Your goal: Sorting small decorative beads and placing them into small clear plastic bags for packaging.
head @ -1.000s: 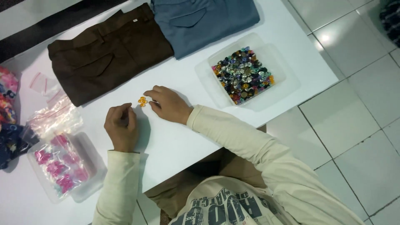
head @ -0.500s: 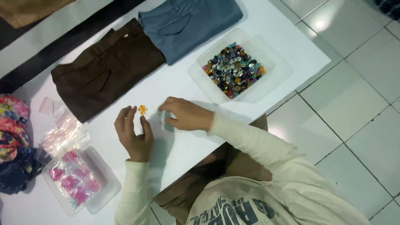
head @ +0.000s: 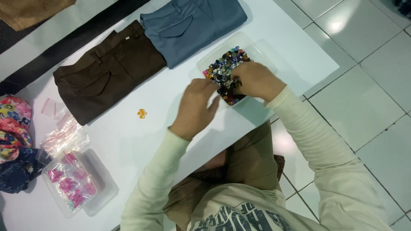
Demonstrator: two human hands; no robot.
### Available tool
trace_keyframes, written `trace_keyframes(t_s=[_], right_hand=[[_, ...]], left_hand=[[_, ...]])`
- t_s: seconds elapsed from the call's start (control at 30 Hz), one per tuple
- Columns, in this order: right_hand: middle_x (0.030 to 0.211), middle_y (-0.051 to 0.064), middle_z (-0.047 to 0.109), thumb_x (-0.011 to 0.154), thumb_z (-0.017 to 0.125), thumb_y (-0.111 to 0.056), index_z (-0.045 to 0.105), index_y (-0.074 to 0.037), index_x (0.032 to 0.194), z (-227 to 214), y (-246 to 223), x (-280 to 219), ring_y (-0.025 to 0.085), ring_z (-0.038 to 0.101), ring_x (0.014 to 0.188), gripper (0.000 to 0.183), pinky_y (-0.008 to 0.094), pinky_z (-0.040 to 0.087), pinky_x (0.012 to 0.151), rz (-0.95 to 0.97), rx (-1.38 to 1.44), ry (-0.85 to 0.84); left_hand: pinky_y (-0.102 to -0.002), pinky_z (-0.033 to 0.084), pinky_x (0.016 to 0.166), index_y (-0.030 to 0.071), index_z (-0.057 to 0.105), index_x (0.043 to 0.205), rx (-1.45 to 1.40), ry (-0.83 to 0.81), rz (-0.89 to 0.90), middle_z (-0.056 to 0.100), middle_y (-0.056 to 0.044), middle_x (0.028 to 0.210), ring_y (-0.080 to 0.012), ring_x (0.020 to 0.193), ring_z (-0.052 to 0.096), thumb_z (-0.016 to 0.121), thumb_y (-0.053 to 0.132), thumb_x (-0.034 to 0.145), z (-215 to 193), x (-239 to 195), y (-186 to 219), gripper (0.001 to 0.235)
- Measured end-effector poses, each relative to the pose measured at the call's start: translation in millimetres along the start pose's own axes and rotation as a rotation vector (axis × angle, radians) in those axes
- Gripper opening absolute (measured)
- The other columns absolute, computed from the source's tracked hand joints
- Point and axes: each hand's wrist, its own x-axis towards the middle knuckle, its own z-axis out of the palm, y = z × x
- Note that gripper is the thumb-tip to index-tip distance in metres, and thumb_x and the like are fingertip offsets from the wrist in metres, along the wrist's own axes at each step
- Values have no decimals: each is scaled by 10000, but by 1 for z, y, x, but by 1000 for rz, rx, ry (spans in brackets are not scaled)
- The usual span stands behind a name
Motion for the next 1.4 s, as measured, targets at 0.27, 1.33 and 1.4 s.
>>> trace_keyframes(t_s=[0.27, 1.33, 1.4], right_hand=[[943, 235, 740, 873, 627, 70, 751, 68, 1119, -15, 15, 9, 406, 712, 889, 276, 441, 576, 746, -100, 227, 186], [645, 151, 644, 856, 559, 109, 728, 70, 844, -15, 26, 16, 291, 646, 581, 175, 361, 502, 500, 21, 63, 206], [654, 145, 640, 861, 574, 80, 700, 18, 816, -22, 24, 12, 276, 649, 614, 147, 361, 514, 529, 34, 48, 204]], left_hand=[[-331, 565, 588, 10, 719, 815, 223, -208, -131, 634, -136, 656, -256, 646, 674, 671, 20, 861, 58, 61, -25, 67], [-455, 609, 599, -38, 718, 800, 186, -299, -291, 627, -140, 626, -282, 651, 696, 691, -18, 820, 89, 83, -31, 40], [-406, 605, 585, 31, 732, 721, 412, -346, -204, 622, -90, 586, -225, 606, 682, 752, -11, 761, 99, 80, -34, 62]])
